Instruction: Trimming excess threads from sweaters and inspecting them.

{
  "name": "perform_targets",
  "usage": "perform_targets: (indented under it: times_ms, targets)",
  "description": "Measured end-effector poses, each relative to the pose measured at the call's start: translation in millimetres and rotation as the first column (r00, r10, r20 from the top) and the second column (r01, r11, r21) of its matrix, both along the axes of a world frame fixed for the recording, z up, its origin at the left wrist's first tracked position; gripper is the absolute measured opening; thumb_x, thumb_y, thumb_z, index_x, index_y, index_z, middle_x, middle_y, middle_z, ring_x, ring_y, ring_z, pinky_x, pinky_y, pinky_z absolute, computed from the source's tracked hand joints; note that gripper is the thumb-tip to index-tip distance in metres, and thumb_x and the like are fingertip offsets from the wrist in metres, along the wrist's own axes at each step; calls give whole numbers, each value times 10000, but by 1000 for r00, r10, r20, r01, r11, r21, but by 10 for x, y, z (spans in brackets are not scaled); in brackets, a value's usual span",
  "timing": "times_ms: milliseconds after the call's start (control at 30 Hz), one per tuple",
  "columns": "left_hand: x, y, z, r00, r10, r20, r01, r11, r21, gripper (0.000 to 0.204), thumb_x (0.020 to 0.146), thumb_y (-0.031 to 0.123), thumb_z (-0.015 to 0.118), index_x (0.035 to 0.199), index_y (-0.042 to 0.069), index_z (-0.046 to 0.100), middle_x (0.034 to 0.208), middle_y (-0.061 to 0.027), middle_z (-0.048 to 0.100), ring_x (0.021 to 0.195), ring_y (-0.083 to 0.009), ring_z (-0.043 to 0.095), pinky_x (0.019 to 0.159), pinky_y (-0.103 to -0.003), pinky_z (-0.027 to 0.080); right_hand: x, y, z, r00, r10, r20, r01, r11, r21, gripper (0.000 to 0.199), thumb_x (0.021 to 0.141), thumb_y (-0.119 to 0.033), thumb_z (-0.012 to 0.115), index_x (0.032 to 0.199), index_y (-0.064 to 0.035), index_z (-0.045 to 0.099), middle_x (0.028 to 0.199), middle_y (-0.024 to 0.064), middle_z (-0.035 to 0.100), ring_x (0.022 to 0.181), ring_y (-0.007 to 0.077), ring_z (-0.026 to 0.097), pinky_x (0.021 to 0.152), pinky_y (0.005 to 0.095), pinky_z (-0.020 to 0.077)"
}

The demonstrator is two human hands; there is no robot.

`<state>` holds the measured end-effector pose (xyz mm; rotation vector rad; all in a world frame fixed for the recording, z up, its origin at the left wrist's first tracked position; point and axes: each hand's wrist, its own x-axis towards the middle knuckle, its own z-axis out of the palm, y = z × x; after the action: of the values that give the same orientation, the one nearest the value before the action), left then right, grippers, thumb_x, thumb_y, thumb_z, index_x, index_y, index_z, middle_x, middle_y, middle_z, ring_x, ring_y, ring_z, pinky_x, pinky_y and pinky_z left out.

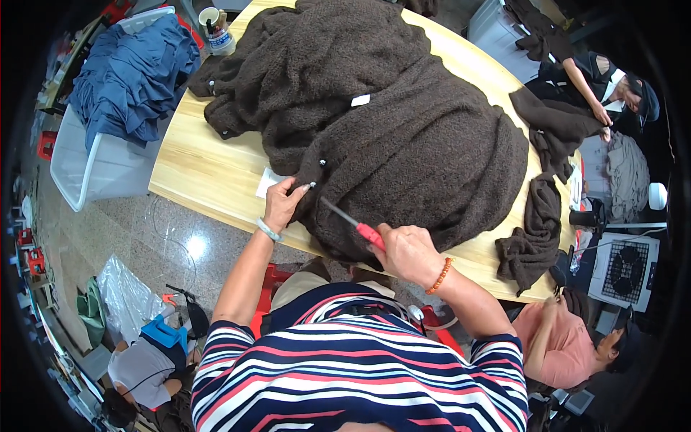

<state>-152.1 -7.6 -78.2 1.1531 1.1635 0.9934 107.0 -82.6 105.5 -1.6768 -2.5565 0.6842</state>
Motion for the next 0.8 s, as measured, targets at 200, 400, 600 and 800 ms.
perform_targets:
  times_ms: [200, 400, 600, 800]
  targets:
    - [1, -239, 4, 990, 50, 132, -31, 989, -144, 185, 907, 116, 666, 1043, -9, 676, 930, 35, 656, 829, -43, 541, 743, -226, 472, -48, 5, 3, 998, -25, -57, 19, 993, -112, 227, 860, -235, 616, 824, -14, 578, 613, 200, 615, 623, 382, 650, 574, 470, 521]
    - [-215, -695, -195, 999, -44, 32, 49, 988, -150, 270, 935, 176, 627, 1155, 21, 610, 974, 37, 606, 866, -39, 504, 761, -219, 446, -5, -92, -86, 998, -23, -54, 13, 983, -182, 273, 879, -279, 626, 926, -14, 578, 649, 216, 621, 669, 391, 647, 620, 475, 514]
    - [-186, -766, -243, 995, 89, -44, -92, 993, -80, 208, 938, 99, 600, 1114, -7, 623, 916, 33, 614, 802, -37, 518, 714, -203, 451, -94, -209, 3, 998, 58, -2, -57, 980, -192, 260, 879, -285, 618, 931, -31, 603, 635, 205, 621, 639, 364, 653, 586, 452, 512]
    - [2, -686, 19, 852, 230, 471, -114, 958, -263, 232, 960, 114, 575, 1170, 27, 623, 1010, -15, 679, 869, -86, 630, 784, -248, 513, -146, -284, 60, 993, 114, 17, -108, 976, -187, 278, 877, -308, 608, 933, -38, 635, 602, 185, 615, 602, 366, 645, 552, 452, 505]
